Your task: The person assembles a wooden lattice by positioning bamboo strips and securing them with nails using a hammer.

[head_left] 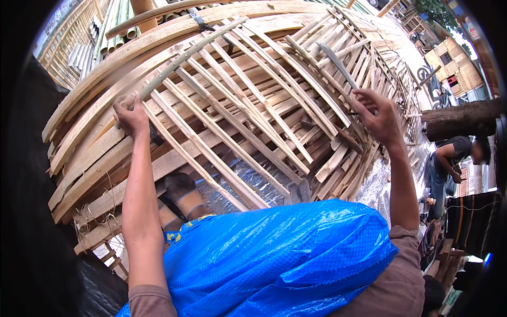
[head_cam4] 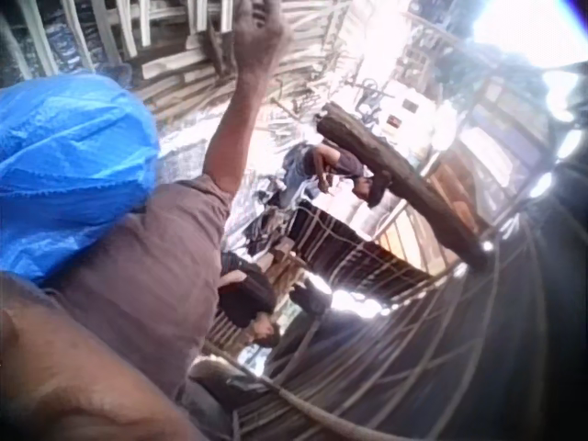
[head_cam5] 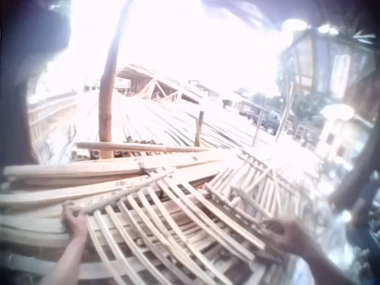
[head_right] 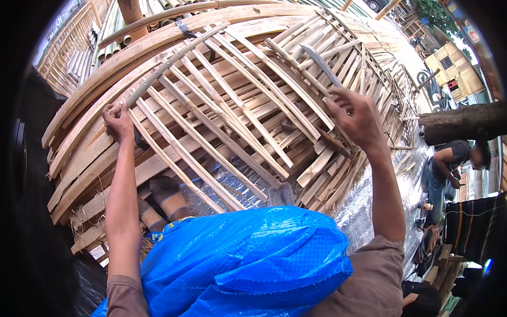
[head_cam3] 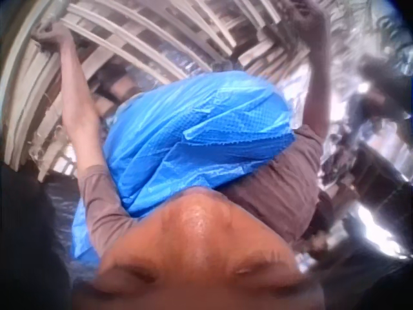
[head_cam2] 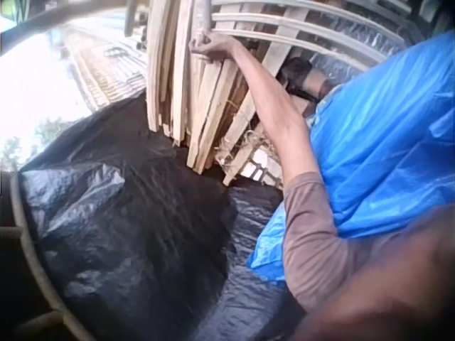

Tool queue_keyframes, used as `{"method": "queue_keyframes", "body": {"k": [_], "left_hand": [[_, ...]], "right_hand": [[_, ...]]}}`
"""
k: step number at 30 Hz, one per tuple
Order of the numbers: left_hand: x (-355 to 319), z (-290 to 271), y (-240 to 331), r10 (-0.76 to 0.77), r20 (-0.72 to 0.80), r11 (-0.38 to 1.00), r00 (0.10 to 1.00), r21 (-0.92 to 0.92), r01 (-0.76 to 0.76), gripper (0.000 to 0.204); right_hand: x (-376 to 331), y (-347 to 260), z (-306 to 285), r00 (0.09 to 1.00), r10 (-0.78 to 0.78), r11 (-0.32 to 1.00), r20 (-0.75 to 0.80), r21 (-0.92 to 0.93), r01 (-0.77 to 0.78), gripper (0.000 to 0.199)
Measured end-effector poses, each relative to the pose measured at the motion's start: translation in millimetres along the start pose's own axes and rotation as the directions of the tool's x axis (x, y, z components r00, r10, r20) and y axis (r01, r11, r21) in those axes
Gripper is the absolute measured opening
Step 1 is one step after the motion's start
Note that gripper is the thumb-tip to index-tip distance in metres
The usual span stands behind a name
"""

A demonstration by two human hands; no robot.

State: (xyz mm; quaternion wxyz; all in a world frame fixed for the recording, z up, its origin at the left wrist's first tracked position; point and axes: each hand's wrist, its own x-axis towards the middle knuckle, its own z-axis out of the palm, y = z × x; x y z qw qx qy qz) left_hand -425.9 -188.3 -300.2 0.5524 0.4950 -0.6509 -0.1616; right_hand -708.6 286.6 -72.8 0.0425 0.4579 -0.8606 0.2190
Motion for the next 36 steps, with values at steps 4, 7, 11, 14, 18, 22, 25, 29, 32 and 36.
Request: {"method": "queue_keyframes", "body": {"k": [4,7,11,14,18,22,25,29,32,36], "left_hand": [[1.0,1.3,-1.1,-0.005,0.005,0.999,1.0,0.039,0.005,0.04],[0.4,-3.3,0.5,0.0,-0.016,0.999,1.0,0.047,0.001,0.039],[-0.8,-2.3,6.0,0.047,-0.044,0.996,0.998,0.075,-0.044,0.039],[-5.4,-5.5,18.8,0.051,-0.028,0.994,0.998,0.103,-0.048,0.038],[-6.6,-9.3,22.0,0.031,-0.03,0.995,0.999,0.1,-0.028,0.038],[-7.4,-9.9,23.7,0.046,-0.029,0.994,0.999,0.102,-0.043,0.038],[-8.7,-9.2,29.4,0.028,-0.025,0.994,0.999,0.111,-0.025,0.038],[-5.6,-9.6,20.1,0.03,-0.023,0.995,0.999,0.099,-0.027,0.041],[-4.1,-6.6,17.1,0.039,-0.025,0.995,0.999,0.094,-0.036,0.042],[-4.8,-7.7,17.6,0.056,-0.041,0.995,0.998,0.089,-0.052,0.04]], "right_hand": [[-96.6,83.8,30.1,0.911,0.411,0.909,0.007,-0.075,-0.41,0.023],[-123.4,84.7,75.8,0.956,0.286,0.94,0.063,-0.215,-0.267,0.046],[-115.7,113.8,125.2,0.988,0.15,0.93,-0.04,-0.332,-0.155,0.055],[-98.2,118.4,131.3,0.978,0.209,0.915,0.023,-0.358,-0.187,0.055],[-93.4,129.4,134.0,0.98,0.195,0.919,0.027,-0.355,-0.173,0.039],[-108.8,103.0,119.2,0.975,0.218,0.853,0.039,-0.493,-0.171,0.03],[-125.6,93.2,110.1,0.972,0.234,0.814,-0.002,-0.546,-0.197,0.027],[-131.3,82.8,98.9,0.945,0.322,0.803,0.055,-0.545,-0.242,0.027],[-137.4,80.1,92.6,0.95,0.313,0.798,0.014,-0.546,-0.255,0.028],[-158.6,80.1,77.5,0.918,0.394,0.779,0.04,-0.546,-0.31,0.034]]}}
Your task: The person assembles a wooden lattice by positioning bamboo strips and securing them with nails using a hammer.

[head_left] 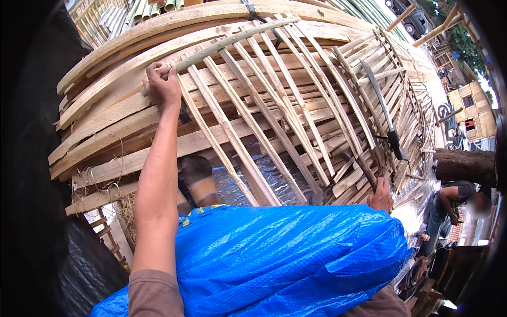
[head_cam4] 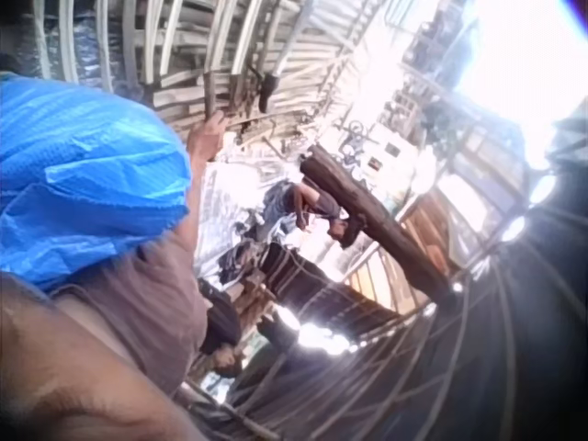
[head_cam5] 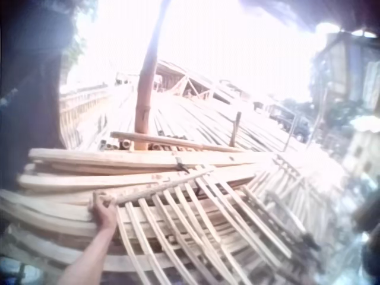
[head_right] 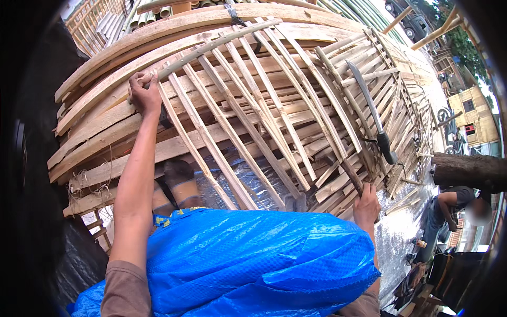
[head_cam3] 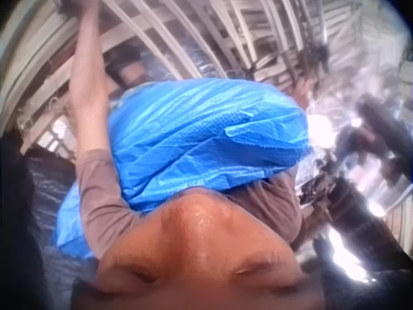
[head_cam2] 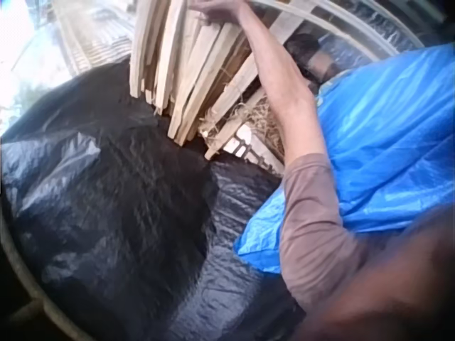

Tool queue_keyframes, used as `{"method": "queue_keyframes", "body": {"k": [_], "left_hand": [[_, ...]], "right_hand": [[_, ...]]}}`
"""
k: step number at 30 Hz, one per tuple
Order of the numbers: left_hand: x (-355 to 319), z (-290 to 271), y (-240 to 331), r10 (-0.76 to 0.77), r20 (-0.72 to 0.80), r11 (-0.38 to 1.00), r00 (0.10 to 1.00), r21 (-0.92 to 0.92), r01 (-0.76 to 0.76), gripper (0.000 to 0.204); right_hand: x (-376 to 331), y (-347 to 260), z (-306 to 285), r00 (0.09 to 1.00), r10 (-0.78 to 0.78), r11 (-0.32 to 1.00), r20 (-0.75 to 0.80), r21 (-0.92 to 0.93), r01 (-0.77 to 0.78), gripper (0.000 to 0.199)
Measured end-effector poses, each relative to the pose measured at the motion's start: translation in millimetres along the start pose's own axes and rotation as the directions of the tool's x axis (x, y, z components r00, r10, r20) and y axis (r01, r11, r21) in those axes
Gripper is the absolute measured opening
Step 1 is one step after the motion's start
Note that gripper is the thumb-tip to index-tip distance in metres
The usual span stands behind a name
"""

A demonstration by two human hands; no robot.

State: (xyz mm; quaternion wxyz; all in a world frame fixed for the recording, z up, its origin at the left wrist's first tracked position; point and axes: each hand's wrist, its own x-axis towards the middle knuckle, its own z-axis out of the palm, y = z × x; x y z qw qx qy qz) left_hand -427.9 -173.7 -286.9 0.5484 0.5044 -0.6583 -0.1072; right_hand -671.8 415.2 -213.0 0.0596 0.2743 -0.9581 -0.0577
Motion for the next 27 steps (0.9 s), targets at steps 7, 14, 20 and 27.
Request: {"method": "queue_keyframes", "body": {"k": [7,14,20,27], "left_hand": [[0.0,-0.2,5.4,-0.073,0.018,0.997,0.997,-0.014,0.074,0.038],[-0.8,-2.2,6.3,0.001,0.006,1.0,1.0,0.03,-0.002,0.038],[-1.8,-3.2,6.5,0.024,-0.019,1.0,1.0,0.004,-0.024,0.04],[-4.6,-0.5,13.4,-0.021,0.018,1.0,1.0,-0.011,0.021,0.039]], "right_hand": [[-36.6,37.6,6.8,0.99,0.139,0.985,-0.037,0.109,-0.134,0.033],[-62.0,84.1,10.4,0.977,0.211,0.97,0.003,0.122,-0.21,0.023],[-36.1,63.2,-17.9,0.973,0.226,0.844,0.052,0.489,-0.222,0.016],[84.4,-136.4,-145.4,0.947,-0.32,0.471,0.011,0.869,0.15,0.021]]}}
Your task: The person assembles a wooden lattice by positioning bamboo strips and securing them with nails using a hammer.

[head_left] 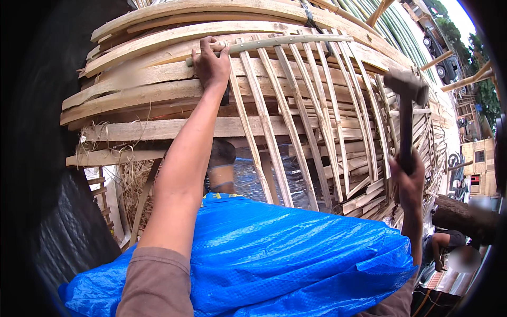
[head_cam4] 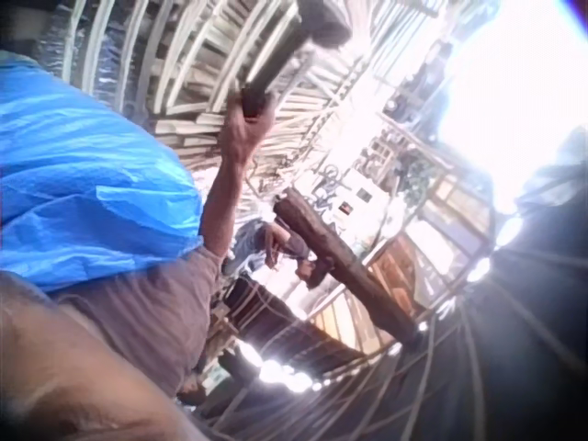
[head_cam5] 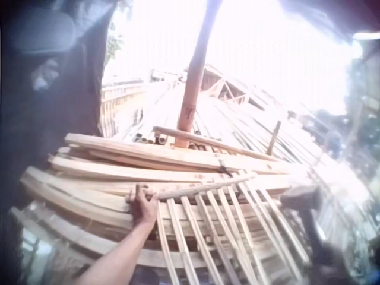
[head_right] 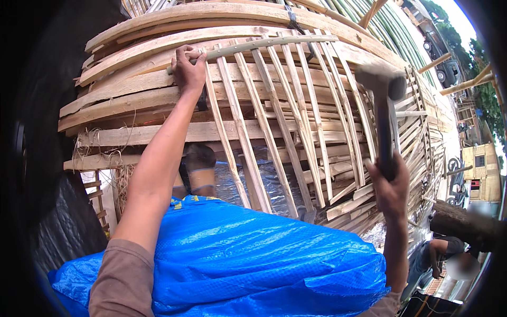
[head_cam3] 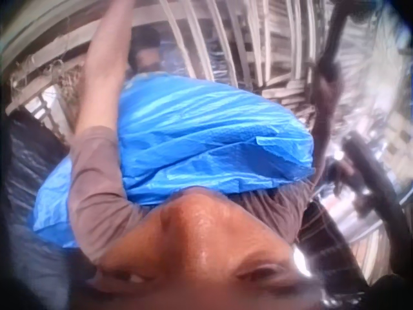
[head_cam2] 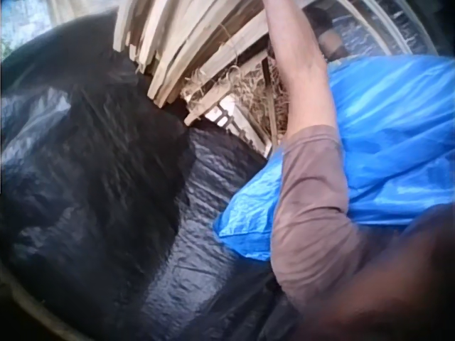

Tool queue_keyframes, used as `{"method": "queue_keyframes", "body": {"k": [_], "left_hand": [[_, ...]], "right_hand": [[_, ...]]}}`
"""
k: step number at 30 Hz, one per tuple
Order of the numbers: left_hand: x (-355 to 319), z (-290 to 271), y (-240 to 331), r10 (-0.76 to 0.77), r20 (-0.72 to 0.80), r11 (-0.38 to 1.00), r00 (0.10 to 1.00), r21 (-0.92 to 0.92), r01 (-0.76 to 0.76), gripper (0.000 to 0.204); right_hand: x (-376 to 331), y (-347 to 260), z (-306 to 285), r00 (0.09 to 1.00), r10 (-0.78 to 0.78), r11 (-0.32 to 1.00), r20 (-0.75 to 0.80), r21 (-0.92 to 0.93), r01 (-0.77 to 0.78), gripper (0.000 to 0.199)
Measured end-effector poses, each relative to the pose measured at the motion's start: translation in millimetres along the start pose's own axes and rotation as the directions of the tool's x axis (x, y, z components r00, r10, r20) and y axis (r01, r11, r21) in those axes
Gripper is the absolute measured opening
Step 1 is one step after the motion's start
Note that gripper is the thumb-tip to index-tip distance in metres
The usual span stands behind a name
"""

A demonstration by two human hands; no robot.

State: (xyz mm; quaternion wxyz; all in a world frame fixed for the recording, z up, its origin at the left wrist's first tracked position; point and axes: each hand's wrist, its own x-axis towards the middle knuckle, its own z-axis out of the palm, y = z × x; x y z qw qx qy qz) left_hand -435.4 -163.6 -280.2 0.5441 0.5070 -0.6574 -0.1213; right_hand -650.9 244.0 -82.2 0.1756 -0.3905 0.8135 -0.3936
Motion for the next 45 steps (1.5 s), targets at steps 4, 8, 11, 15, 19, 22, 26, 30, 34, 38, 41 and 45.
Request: {"method": "queue_keyframes", "body": {"k": [4,8,11,15,19,22,26,30,34,38,41,45], "left_hand": [[2.4,-8.7,0.5,-0.049,-0.005,0.998,0.999,0.029,0.049,0.04],[3.5,-9.0,4.3,-0.066,-0.009,0.998,0.998,0.011,0.066,0.041],[1.3,-6.1,13.4,-0.082,0.018,0.997,0.996,-0.01,0.082,0.041],[1.4,-7.8,6.1,-0.08,0.014,0.997,0.997,-0.014,0.08,0.044],[0.3,-11.7,8.5,-0.12,0.015,0.991,0.993,-0.061,0.121,0.043],[1.2,-8.5,4.1,-0.085,-0.029,0.996,0.996,-0.016,0.084,0.043],[1.0,-8.6,7.1,-0.069,0.018,0.998,0.997,-0.008,0.069,0.046],[-0.5,-7.6,4.3,-0.005,0.01,1.0,1.0,-0.018,0.005,0.047],[-0.9,-7.1,0.0,0.031,-0.008,0.999,0.999,-0.016,-0.031,0.05],[-1.8,-7.6,1.4,0.015,0.024,1.0,1.0,-0.001,-0.015,0.052],[-1.4,-8.7,3.1,0.0,0.035,1.0,0.999,0.012,-0.001,0.052],[-1.2,-9.5,4.4,-0.013,0.05,1.0,0.999,0.026,0.012,0.052]], "right_hand": [[107.1,-107.0,71.3,0.913,-0.176,0.983,0.367,0.111,0.144,0.03],[166.2,-181.4,162.0,0.879,-0.232,0.971,0.416,0.045,0.235,0.03],[184.9,-178.3,216.2,0.877,-0.23,0.973,0.423,0.11,0.202,0.032],[176.4,-129.0,249.4,0.851,-0.187,0.974,0.491,-0.021,0.226,0.04],[150.3,-89.2,239.7,0.855,-0.11,0.978,0.507,-0.097,0.183,0.045],[145.6,-77.0,232.0,0.866,-0.141,0.977,0.48,-0.076,0.201,0.044],[147.0,-72.7,227.4,0.881,-0.13,0.986,0.454,-0.03,0.161,0.044],[148.3,-75.4,228.0,0.873,-0.257,0.939,0.416,-0.108,0.328,0.043],[137.6,-87.2,232.3,0.864,-0.257,0.915,0.433,-0.18,0.362,0.039],[133.3,-92.1,230.7,0.861,-0.243,0.913,0.446,-0.195,0.359,0.04],[134.2,-96.3,229.3,0.864,-0.194,0.936,0.465,-0.175,0.305,0.039],[135.9,-91.0,229.2,0.869,-0.216,0.925,0.446,-0.192,0.328,0.039]]}}
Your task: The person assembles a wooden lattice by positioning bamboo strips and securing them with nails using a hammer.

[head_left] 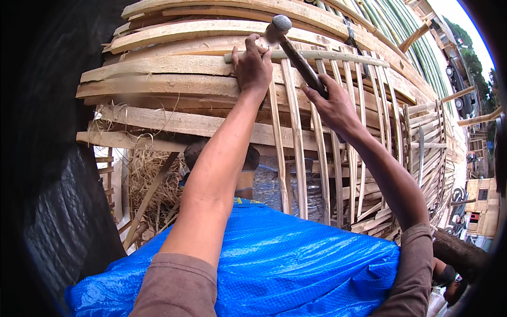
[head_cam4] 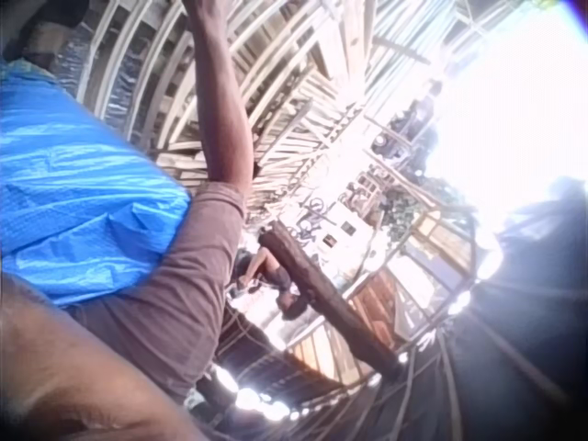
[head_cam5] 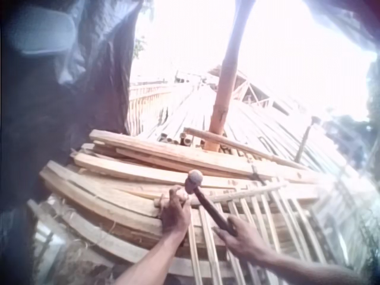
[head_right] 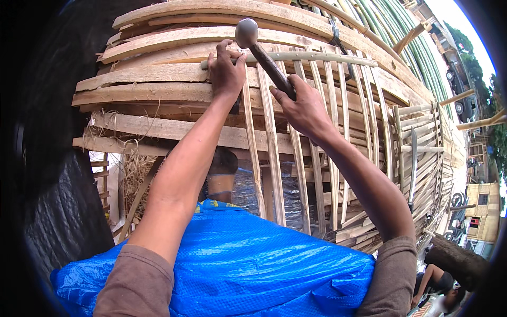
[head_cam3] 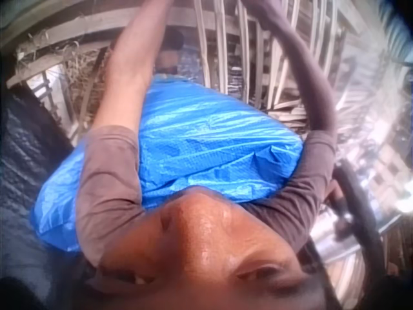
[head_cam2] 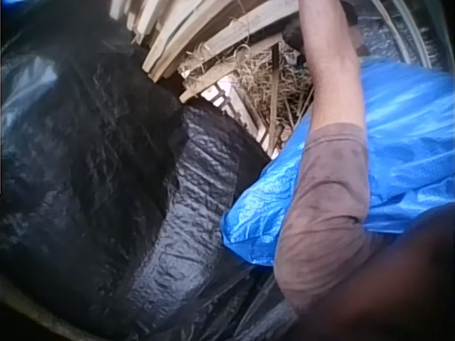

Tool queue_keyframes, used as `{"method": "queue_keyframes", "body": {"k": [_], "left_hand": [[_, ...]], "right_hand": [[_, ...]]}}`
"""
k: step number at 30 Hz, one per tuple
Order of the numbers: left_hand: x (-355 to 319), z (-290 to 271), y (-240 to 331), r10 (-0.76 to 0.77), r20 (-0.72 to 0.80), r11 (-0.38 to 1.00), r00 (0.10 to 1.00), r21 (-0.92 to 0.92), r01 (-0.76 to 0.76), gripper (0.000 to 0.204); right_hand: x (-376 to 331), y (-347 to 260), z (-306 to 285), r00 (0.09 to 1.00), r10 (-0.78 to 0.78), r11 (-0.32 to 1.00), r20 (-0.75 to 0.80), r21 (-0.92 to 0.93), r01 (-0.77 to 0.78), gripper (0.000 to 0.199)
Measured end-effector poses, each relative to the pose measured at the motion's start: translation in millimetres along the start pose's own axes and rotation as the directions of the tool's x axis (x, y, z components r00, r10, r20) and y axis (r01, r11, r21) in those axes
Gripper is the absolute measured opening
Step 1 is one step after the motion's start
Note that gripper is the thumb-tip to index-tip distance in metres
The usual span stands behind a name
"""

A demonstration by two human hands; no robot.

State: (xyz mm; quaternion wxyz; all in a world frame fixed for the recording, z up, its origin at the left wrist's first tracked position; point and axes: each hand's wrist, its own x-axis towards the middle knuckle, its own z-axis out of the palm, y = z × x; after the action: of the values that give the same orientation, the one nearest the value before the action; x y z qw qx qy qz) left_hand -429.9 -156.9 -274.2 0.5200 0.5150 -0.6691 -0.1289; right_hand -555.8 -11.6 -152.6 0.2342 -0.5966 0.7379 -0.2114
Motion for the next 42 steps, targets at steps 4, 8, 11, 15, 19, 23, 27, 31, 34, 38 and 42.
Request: {"method": "queue_keyframes", "body": {"k": [4,8,11,15,19,23,27,31,34,38,42], "left_hand": [[0.2,0.2,-0.3,-0.004,-0.004,1.0,1.0,0.017,0.004,0.052],[1.4,-2.4,1.0,-0.007,0.039,1.0,0.999,0.013,0.007,0.052],[0.4,-1.3,-0.3,0.014,0.024,0.999,1.0,0.034,-0.015,0.053],[0.7,-2.1,-0.4,0.02,0.022,0.999,1.0,0.027,-0.021,0.053],[1.6,-2.7,3.8,-0.02,0.063,1.0,0.998,0.022,0.018,0.052],[1.3,-3.1,-1.9,0.018,0.023,0.998,1.0,0.053,-0.019,0.051],[1.1,-1.4,-0.3,0.015,0.019,0.999,1.0,0.045,-0.016,0.051],[2.0,-0.5,1.3,-0.007,0.039,1.0,0.999,0.019,0.006,0.051],[0.9,-4.4,-0.3,0.057,-0.001,0.997,0.998,0.046,-0.057,0.049],[2.0,-2.9,0.2,0.003,0.033,0.996,0.999,0.084,-0.006,0.051],[2.1,-3.7,0.2,-0.01,0.04,1.0,0.999,0.021,0.01,0.051]], "right_hand": [[-1.5,1.0,-0.4,1.0,-0.012,1.0,0.022,-0.017,0.012,0.038],[-0.1,8.2,5.2,0.998,-0.057,0.997,-0.001,-0.05,0.057,0.037],[0.8,2.7,2.7,0.992,-0.115,0.992,-0.043,-0.048,0.113,0.036],[-1.1,-4.2,3.5,0.998,-0.063,0.997,-0.018,-0.046,0.062,0.035],[-1.2,9.9,9.9,1.0,-0.023,1.0,-0.01,-0.016,0.023,0.036],[-0.8,-5.5,2.9,0.999,-0.039,0.999,-0.007,-0.013,0.039,0.038],[1.6,0.4,4.0,0.994,-0.081,0.996,-0.07,-0.044,0.078,0.039],[3.6,19.1,13.8,0.988,-0.129,0.991,-0.09,-0.057,0.124,0.039],[0.4,1.0,7.4,0.996,-0.077,0.997,-0.049,-0.035,0.075,0.037],[-3.0,7.6,13.9,0.992,-0.105,0.995,-0.076,-0.006,0.104,0.037],[-1.7,15.2,19.3,0.99,-0.116,0.993,-0.076,-0.023,0.114,0.037]]}}
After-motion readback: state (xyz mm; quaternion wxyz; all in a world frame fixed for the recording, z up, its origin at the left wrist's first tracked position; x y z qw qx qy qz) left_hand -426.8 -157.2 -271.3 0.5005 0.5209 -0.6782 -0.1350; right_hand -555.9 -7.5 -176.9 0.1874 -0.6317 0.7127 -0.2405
